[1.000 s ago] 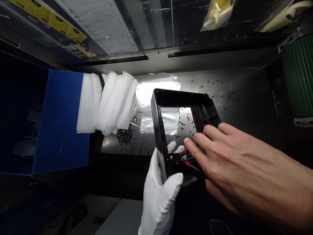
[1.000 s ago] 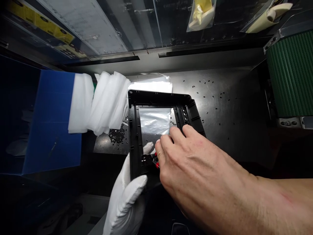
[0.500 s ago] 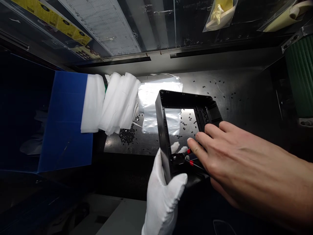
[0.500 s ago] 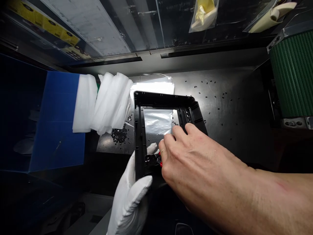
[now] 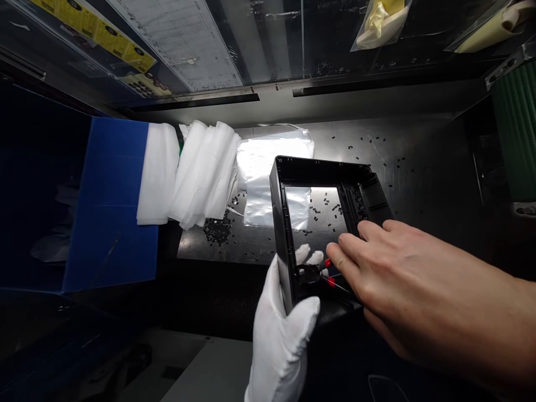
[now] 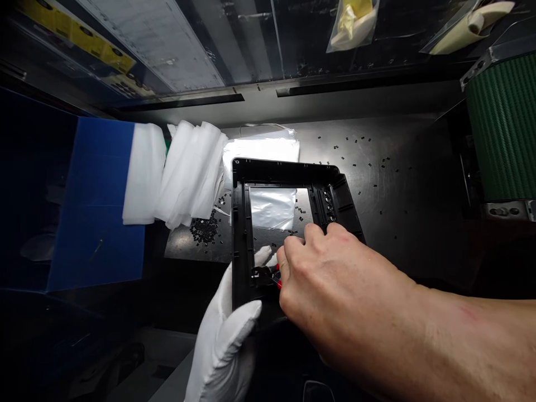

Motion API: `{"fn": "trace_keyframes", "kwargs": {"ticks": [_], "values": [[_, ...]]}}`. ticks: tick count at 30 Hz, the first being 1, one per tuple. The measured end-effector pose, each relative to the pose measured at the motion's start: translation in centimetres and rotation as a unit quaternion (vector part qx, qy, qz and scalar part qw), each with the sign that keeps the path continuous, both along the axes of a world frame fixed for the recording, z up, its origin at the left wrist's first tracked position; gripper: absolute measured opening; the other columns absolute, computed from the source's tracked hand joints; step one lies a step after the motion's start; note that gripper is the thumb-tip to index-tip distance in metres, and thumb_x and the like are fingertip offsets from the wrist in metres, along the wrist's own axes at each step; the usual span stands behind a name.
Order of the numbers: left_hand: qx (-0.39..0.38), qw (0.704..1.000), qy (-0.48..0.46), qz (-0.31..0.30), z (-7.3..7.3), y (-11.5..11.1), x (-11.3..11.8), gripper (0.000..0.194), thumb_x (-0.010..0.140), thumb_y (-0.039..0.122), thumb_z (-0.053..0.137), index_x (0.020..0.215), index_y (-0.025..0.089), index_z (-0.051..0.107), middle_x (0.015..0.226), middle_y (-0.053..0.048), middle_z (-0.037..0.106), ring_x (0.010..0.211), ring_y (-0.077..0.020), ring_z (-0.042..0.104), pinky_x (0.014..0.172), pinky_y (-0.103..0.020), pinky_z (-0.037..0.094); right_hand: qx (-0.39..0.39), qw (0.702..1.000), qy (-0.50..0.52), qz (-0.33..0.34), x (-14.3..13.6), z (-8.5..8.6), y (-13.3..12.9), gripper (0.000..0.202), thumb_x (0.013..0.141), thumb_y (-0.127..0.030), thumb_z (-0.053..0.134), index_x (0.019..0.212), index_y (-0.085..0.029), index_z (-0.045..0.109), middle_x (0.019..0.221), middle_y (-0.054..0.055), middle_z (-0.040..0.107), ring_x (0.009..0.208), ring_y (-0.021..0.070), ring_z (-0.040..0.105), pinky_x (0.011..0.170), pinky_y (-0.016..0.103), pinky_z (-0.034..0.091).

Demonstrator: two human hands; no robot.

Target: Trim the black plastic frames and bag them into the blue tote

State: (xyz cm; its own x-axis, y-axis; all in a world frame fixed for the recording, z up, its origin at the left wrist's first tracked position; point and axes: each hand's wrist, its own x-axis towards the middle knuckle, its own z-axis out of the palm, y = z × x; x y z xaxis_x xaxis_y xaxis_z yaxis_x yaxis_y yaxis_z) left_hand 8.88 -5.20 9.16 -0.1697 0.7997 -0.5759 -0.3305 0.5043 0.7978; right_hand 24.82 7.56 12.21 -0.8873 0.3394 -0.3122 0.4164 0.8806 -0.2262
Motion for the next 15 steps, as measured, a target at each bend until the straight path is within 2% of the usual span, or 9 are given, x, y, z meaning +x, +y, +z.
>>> {"fn": "trace_keyframes", "kwargs": {"ticks": [6, 9, 12, 15], "values": [[0.002, 1.0, -0.007, 0.005, -0.26, 0.42, -0.28, 0.057, 0.095, 0.038, 0.07, 0.148, 0.023, 0.053, 0.149, -0.01, 0.061, 0.14, -0.0324, 0.055, 0.119, -0.04, 0.047, -0.025, 1.0, 0.004, -0.011, -0.23, 0.19, 0.01, 0.014, 0.073, -0.026, 0.075, 0.084, -0.019, 0.069, 0.074, 0.005, 0.055, 0.063, 0.0218, 0.052, 0.053, 0.034, 0.027], [-0.005, 1.0, -0.013, 0.011, -0.15, 0.22, -0.43, 0.06, 0.092, 0.04, 0.073, 0.147, 0.024, 0.054, 0.148, -0.01, 0.062, 0.138, -0.0343, 0.057, 0.118, -0.043, 0.049, -0.042, 0.999, -0.009, -0.002, -0.38, 0.16, 0.06, 0.01, 0.074, -0.019, 0.073, 0.084, -0.018, 0.07, 0.071, 0.004, 0.056, 0.058, 0.02, 0.052, 0.049, 0.033, 0.024], [-0.021, 1.0, -0.01, 0.018, 0.01, 0.03, -0.67, 0.063, 0.091, 0.041, 0.076, 0.148, 0.025, 0.053, 0.148, -0.009, 0.062, 0.138, -0.0335, 0.057, 0.116, -0.04, 0.05, -0.045, 0.999, -0.005, -0.001, -0.39, -0.03, 0.05, 0.011, 0.076, -0.012, 0.07, 0.086, -0.016, 0.071, 0.069, 0.003, 0.056, 0.052, 0.0162, 0.049, 0.046, 0.033, 0.022], [-0.021, 0.999, -0.015, 0.025, 0.08, 0.06, -0.72, 0.062, 0.092, 0.042, 0.074, 0.148, 0.025, 0.053, 0.148, -0.009, 0.062, 0.138, -0.0323, 0.057, 0.115, -0.037, 0.051, -0.034, 0.999, 0.041, -0.008, -0.02, -0.04, 0.07, 0.015, 0.075, -0.013, 0.07, 0.089, -0.015, 0.071, 0.071, 0.004, 0.059, 0.054, 0.0167, 0.051, 0.045, 0.032, 0.027]]}}
